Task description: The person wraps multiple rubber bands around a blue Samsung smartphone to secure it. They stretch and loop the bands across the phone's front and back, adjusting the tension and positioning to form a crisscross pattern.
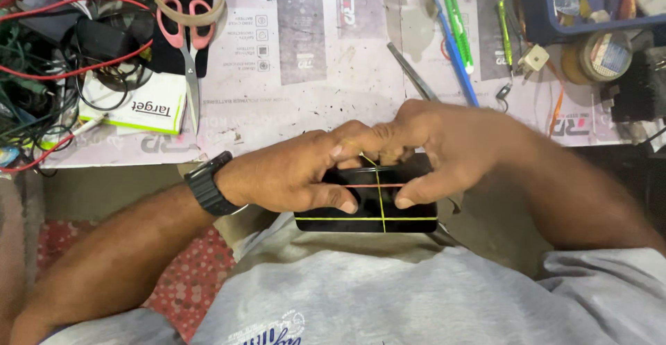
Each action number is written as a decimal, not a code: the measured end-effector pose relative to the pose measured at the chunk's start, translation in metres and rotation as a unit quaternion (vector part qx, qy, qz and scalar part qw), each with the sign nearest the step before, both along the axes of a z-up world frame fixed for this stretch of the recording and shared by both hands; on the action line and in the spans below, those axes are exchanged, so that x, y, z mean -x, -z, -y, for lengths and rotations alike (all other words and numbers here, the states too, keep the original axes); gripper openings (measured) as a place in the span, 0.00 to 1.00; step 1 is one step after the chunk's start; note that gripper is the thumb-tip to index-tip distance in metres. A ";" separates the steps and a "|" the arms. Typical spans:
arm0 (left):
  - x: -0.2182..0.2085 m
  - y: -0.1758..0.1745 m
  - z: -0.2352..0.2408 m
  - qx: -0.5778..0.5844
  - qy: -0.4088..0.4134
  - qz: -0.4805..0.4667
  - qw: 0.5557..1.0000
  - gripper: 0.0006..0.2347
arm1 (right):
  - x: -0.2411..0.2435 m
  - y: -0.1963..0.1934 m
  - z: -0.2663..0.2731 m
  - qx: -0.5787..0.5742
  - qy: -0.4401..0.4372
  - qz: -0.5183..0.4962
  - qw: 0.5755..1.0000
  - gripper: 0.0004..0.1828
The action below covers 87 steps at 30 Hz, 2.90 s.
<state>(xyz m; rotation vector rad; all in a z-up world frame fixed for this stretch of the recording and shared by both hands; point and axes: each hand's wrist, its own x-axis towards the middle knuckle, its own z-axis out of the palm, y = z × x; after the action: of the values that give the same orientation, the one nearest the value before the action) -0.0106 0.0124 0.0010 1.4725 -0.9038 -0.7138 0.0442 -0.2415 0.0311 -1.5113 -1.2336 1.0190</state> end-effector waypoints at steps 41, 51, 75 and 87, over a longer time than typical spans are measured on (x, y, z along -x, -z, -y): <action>-0.016 0.057 -0.025 0.220 -0.267 -0.272 0.898 0.21 | 0.087 0.058 0.007 -0.113 0.582 0.239 0.769 0.19; -0.019 0.059 -0.002 0.157 -0.194 -0.438 0.864 0.19 | 0.045 0.060 -0.010 -0.084 0.421 0.511 0.745 0.22; -0.022 0.054 -0.002 0.153 -0.296 -0.352 0.874 0.18 | -0.012 0.072 0.046 0.118 0.545 0.456 0.693 0.10; -0.028 0.061 0.010 0.178 -0.314 -0.324 0.874 0.19 | -0.031 0.105 0.051 0.273 0.440 0.630 0.579 0.03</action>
<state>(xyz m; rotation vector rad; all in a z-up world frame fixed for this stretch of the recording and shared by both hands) 0.0171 0.0027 -0.0598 0.9893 -0.0071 -0.4594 0.0747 -0.2930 -0.0743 -3.0845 -0.6201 -0.6738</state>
